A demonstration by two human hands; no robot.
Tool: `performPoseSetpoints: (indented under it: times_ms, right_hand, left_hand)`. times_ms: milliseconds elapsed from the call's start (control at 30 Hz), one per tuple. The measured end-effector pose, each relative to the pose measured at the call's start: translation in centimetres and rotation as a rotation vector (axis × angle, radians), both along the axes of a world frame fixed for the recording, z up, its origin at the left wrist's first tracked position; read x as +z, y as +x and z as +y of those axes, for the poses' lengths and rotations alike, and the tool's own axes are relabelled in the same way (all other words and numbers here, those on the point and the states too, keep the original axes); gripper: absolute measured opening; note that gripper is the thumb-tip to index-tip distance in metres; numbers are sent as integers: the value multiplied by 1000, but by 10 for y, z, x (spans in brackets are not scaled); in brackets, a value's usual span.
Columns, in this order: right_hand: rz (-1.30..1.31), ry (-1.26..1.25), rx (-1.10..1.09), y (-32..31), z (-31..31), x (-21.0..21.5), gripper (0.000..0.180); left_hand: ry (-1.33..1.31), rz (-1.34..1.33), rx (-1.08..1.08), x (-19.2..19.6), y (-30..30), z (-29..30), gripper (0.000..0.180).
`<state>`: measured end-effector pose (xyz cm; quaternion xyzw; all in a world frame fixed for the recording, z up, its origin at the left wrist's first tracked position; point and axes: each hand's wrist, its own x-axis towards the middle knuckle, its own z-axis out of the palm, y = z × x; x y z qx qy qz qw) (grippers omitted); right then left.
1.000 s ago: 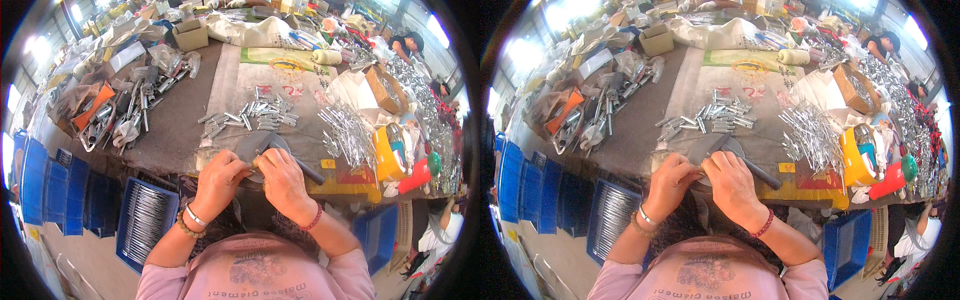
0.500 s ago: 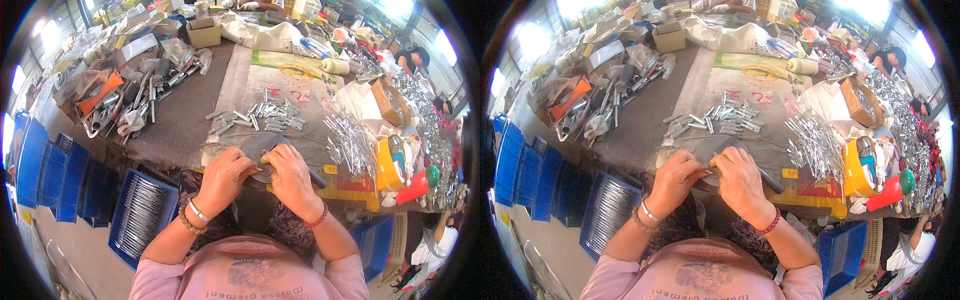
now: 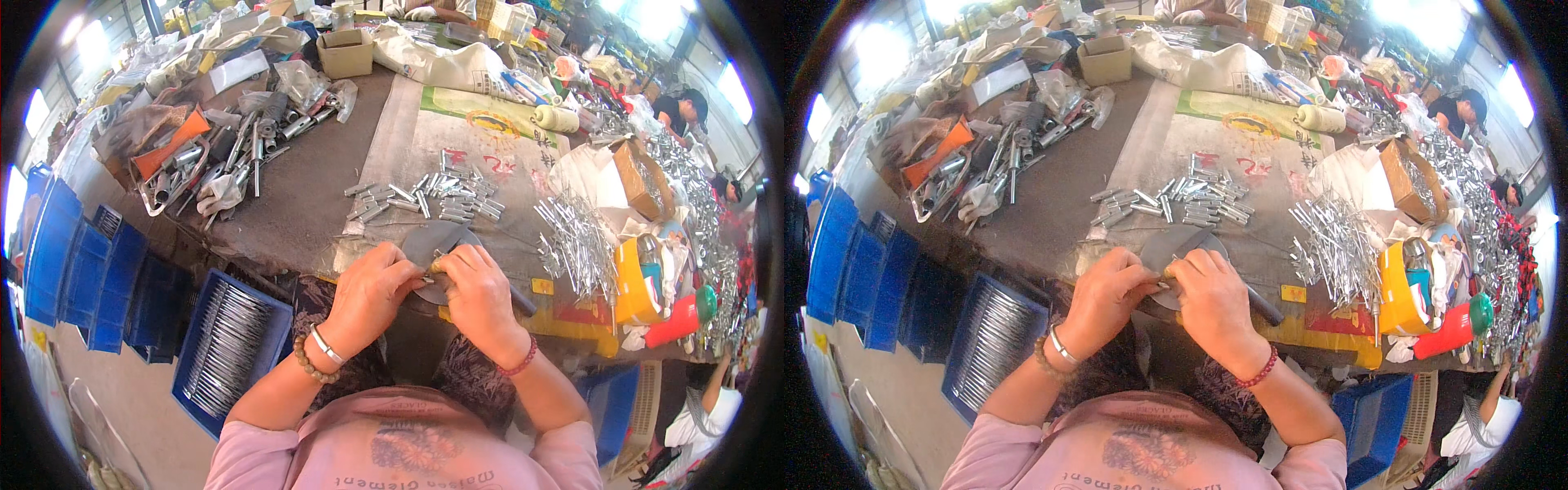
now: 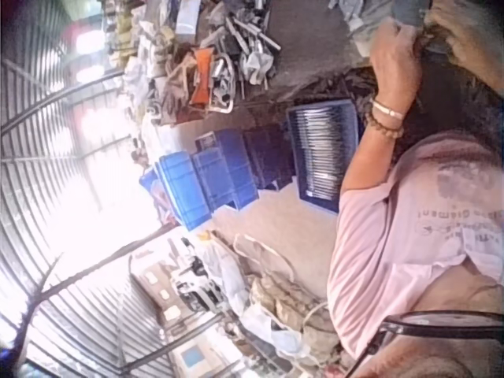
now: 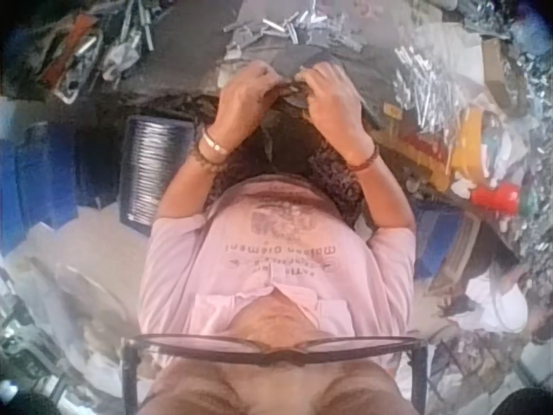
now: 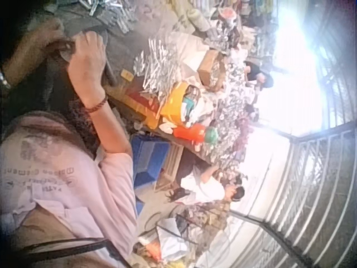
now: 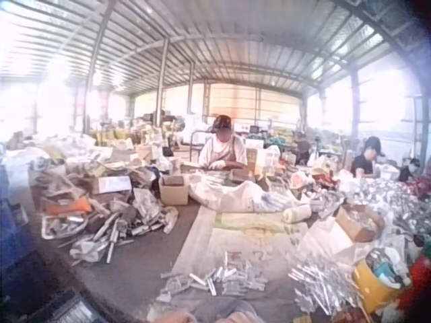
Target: Assembling small metal components by fitting pins into tubes on a circular base and securing them with a hammer.
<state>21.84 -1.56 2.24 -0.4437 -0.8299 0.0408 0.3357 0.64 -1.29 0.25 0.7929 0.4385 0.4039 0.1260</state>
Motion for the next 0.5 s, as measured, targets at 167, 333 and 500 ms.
performPoseSetpoints:
  times_ms: [167, 333, 500]
  right_hand:
    - [83, -42, 62, 5, 1, -2, 32]
    - [94, -36, 52, 6, 2, 1, 32]
    - [209, -76, 16, 11, -2, 12, 25]
  left_hand:
    - [13, -6, 2, 1, 0, -2, 19]
    - [13, -4, -8, 1, 0, -1, 18]
    - [-52, -23, -33, 2, -4, -1, 20]
